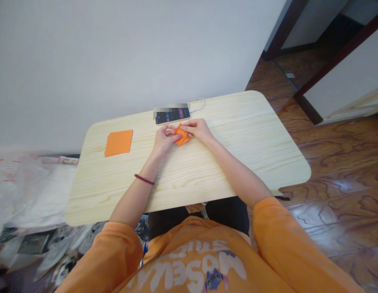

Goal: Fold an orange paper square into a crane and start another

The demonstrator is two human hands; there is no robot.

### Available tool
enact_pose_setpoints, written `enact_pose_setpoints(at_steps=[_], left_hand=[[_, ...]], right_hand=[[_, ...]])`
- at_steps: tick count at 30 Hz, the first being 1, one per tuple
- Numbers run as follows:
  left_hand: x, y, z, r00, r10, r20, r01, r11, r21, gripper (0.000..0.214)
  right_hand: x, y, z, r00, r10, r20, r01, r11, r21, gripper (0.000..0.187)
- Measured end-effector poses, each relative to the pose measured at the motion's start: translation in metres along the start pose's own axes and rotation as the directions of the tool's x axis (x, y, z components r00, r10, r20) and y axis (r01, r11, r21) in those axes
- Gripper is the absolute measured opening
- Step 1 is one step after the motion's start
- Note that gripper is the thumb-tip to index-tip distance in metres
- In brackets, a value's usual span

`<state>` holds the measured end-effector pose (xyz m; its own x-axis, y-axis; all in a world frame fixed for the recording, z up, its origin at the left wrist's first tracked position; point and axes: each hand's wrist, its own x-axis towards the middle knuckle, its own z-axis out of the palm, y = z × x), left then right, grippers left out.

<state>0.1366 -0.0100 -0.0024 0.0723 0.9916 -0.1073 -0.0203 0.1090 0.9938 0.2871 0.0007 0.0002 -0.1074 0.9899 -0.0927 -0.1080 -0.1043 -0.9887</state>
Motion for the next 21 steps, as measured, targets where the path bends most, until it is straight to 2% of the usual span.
enact_pose_setpoints(at_steps=[9,21], left_hand=[[-0.0002,0.0012,0.0003,1.000,-0.020,-0.004,0.020,0.999,0.037,0.034],[0.0017,0.0013,-0.0043,0.995,-0.069,0.070,0.068,0.997,0.021,0.036]], right_hand=[[-0.0001,-0.0035,-0.0019,1.000,0.008,0.001,-0.008,1.000,-0.021,0.028],[-0.0004,-0.0033,-0.0027,1.000,0.021,0.007,-0.021,0.999,-0.032,0.035]])
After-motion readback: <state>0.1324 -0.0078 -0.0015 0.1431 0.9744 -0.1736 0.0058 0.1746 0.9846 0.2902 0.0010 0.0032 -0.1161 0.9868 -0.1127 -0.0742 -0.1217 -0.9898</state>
